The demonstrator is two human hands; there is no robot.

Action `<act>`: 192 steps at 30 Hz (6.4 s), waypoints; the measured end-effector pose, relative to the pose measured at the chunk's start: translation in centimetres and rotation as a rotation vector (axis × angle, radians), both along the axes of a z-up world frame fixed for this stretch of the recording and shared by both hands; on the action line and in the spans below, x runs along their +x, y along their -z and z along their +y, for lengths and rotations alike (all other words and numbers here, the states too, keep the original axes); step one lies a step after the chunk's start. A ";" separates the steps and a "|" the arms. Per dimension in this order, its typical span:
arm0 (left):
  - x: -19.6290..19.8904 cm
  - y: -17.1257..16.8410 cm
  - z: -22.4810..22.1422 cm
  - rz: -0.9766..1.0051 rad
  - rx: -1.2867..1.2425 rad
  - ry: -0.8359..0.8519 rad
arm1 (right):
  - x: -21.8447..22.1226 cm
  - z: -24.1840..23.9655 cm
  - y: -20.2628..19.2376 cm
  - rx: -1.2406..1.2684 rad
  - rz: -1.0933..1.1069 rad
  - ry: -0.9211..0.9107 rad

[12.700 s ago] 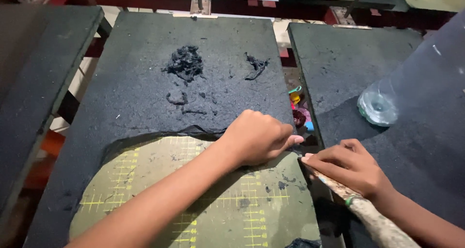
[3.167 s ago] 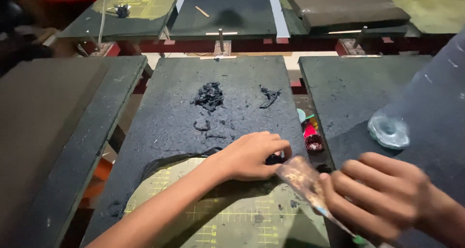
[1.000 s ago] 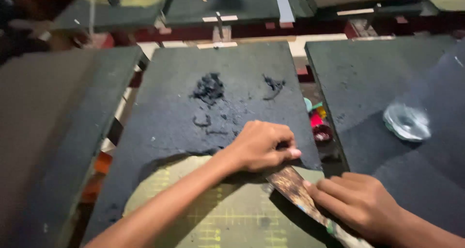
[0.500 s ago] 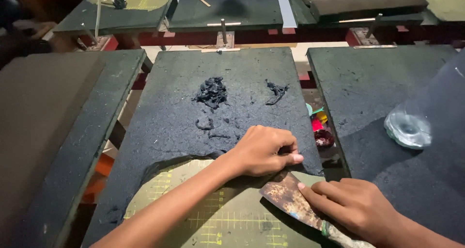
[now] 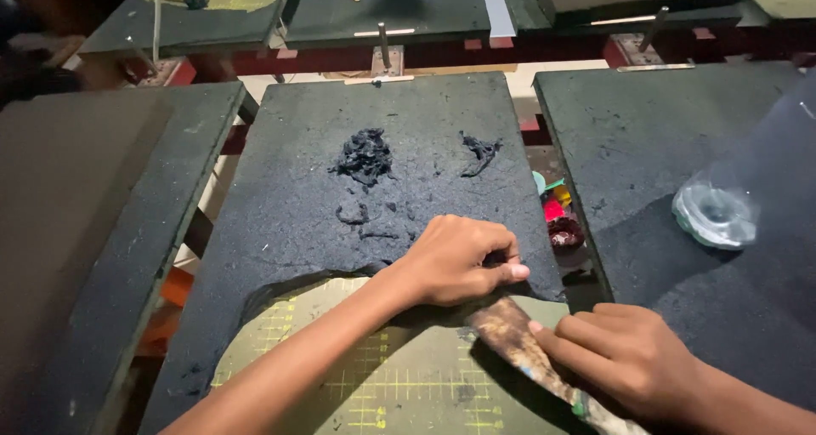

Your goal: Scraping dried ink residue from a screen printing platen using a putty knife and collecting the debris by hand.

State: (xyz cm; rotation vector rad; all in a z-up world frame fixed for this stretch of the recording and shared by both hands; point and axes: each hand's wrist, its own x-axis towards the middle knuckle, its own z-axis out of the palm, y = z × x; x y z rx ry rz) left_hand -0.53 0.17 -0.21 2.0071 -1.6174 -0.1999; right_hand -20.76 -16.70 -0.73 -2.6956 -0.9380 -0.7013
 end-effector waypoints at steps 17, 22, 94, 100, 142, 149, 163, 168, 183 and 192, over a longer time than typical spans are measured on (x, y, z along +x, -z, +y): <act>-0.3 0.5 -0.1 -0.044 -0.030 -0.024 | 0.1 -1.2 2.4 -0.115 -0.048 0.082; -0.2 0.7 -0.1 -0.066 -0.040 -0.018 | 0.1 -1.6 2.3 -0.126 0.039 0.035; -3.2 -6.0 -4.7 -0.229 0.598 0.142 | -5.1 -0.8 -6.5 -0.708 0.441 0.486; -1.9 -6.4 -4.4 -0.031 0.586 0.142 | -4.6 -0.9 -6.0 -0.719 0.456 0.480; -3.2 -13.6 1.4 -0.010 0.394 -0.034 | -2.2 -2.5 -6.3 -0.728 0.305 0.451; -0.8 -16.0 5.3 0.028 0.572 -0.158 | -1.6 -3.5 -6.2 -0.792 0.310 0.384; 1.1 -3.5 11.7 -0.066 0.320 -0.179 | -0.8 3.4 -3.2 -0.434 -0.003 -0.040; 1.2 -2.2 11.4 -0.009 0.235 -0.275 | 0.4 5.3 -3.0 -0.308 -0.131 -0.047; 1.1 0.3 12.1 -0.340 -0.325 -0.334 | 8.8 9.8 -2.4 -0.171 -0.158 -0.263; 1.3 0.7 12.3 -0.455 -0.354 -0.344 | 8.9 7.7 -1.9 -0.082 -0.079 -0.108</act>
